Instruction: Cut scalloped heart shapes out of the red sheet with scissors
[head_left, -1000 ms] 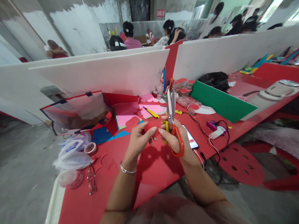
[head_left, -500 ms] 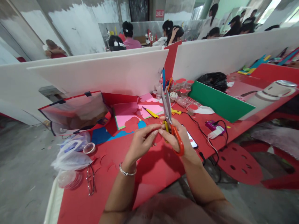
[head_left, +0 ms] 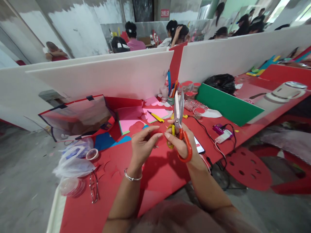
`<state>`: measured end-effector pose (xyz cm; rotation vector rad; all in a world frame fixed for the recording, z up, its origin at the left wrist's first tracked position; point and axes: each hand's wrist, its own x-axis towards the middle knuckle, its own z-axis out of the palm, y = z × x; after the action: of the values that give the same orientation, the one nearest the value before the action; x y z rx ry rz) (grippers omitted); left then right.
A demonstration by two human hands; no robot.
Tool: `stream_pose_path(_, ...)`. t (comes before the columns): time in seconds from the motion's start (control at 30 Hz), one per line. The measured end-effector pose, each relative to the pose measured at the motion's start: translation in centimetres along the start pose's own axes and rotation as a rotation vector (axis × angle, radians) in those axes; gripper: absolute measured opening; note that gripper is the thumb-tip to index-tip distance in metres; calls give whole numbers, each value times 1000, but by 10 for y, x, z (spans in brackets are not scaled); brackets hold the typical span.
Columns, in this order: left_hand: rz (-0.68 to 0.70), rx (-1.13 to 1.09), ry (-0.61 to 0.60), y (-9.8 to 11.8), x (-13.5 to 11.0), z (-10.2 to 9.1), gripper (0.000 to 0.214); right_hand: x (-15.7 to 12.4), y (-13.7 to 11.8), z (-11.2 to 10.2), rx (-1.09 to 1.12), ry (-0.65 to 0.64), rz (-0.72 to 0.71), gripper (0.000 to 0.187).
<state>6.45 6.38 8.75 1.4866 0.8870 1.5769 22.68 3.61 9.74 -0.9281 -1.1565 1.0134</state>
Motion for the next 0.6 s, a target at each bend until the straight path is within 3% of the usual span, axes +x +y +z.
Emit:
stream_pose_path(0.23, -56, -58, -138, 0, 6, -4, 28, 2, 2, -4, -81, -65, 27, 45)
stream_pose_path(0.4, -71, -76, -203, 4, 6, -4, 42, 3, 2, 2, -79, 62, 10, 48)
stream_pose_path(0.5, -40, -34, -190, 4, 5, -2, 48, 4, 1, 5, -34, 122, 27, 49)
stream_pose_path(0.6, 11, -20, -100, 2, 5, -1, 37, 2, 3, 5, -12, 96, 45, 49)
